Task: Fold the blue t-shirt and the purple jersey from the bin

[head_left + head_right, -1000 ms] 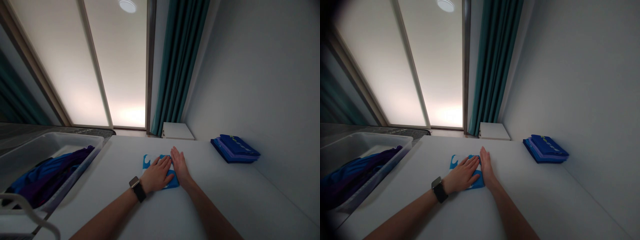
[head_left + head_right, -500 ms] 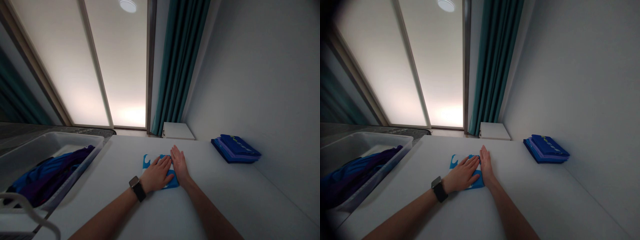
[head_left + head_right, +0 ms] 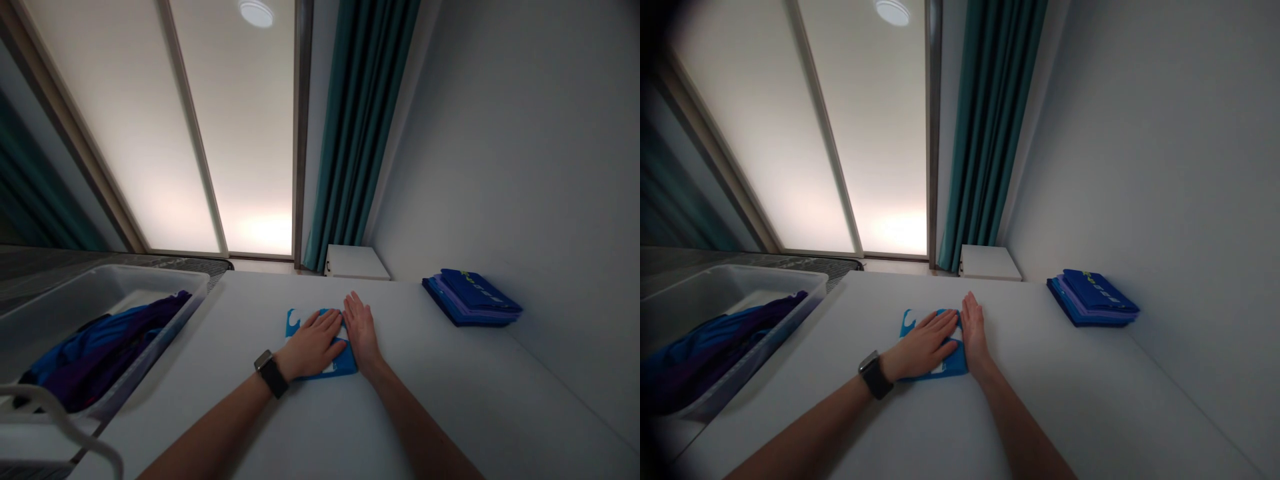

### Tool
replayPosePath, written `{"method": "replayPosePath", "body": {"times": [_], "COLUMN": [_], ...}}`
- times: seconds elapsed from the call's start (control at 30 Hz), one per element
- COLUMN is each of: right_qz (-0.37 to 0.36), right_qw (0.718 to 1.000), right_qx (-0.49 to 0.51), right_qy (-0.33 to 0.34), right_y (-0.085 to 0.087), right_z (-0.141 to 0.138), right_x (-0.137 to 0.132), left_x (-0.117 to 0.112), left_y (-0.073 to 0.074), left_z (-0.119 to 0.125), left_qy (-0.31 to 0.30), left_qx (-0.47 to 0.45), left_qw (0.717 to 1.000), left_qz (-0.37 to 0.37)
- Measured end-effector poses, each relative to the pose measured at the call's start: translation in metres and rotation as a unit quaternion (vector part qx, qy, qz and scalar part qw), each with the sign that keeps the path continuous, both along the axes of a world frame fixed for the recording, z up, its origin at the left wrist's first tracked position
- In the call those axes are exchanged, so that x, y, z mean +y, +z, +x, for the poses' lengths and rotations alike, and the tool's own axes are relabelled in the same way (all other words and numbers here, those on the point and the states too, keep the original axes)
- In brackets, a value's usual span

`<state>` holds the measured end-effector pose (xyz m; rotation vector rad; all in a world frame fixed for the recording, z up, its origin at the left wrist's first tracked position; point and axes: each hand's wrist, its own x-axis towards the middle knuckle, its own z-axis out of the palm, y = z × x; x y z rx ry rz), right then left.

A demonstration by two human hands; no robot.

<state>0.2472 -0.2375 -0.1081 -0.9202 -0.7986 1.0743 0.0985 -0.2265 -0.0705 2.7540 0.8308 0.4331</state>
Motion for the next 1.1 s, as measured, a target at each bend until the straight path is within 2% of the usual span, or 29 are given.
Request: {"method": "replayPosePath", "body": {"times": [0.13,0.2,0.27,0.4,0.5,0.57,0.63,0.7,0.87,1.0,1.1], "right_qz": [-0.025,-0.035,-0.034,-0.049,-0.078,-0.059,-0.013,0.017,0.010,0.039,0.056], "right_qw": [1.000,0.999,0.999,0.997,0.982,0.946,0.883,0.822,0.730,0.658,0.628], "right_qx": [-0.005,-0.006,-0.008,-0.048,-0.164,-0.313,-0.466,-0.567,-0.681,-0.752,-0.776], "right_qy": [0.003,0.009,0.008,0.028,0.049,0.054,0.053,0.048,0.056,0.026,0.007], "right_y": [0.003,0.003,0.004,0.003,0.003,0.004,0.006,0.007,0.013,0.025,0.034], "right_z": [0.002,0.003,0.003,0.004,0.006,0.006,0.005,0.003,-0.004,-0.017,-0.033], "right_x": [-0.001,-0.002,-0.003,-0.006,-0.010,-0.013,-0.017,-0.022,-0.033,-0.039,-0.039], "left_x": [0.013,0.021,0.028,0.034,0.031,0.026,0.023,0.022,0.029,0.024,0.013], "left_y": [0.013,0.013,0.007,-0.018,-0.029,-0.031,-0.032,-0.032,-0.028,-0.018,-0.011], "left_z": [-0.023,-0.043,-0.065,-0.107,-0.120,-0.118,-0.112,-0.109,-0.122,-0.123,-0.111], "left_qy": [0.037,0.047,0.057,0.096,0.129,0.132,0.125,0.108,0.114,0.110,0.102], "left_qx": [-0.029,-0.024,-0.016,-0.015,-0.022,-0.027,-0.022,-0.007,0.001,0.024,0.048], "left_qw": [0.999,0.998,0.998,0.994,0.989,0.987,0.987,0.989,0.989,0.990,0.991], "left_qz": [-0.024,-0.027,-0.028,-0.039,-0.073,-0.092,-0.100,-0.099,-0.091,-0.086,-0.067]}}
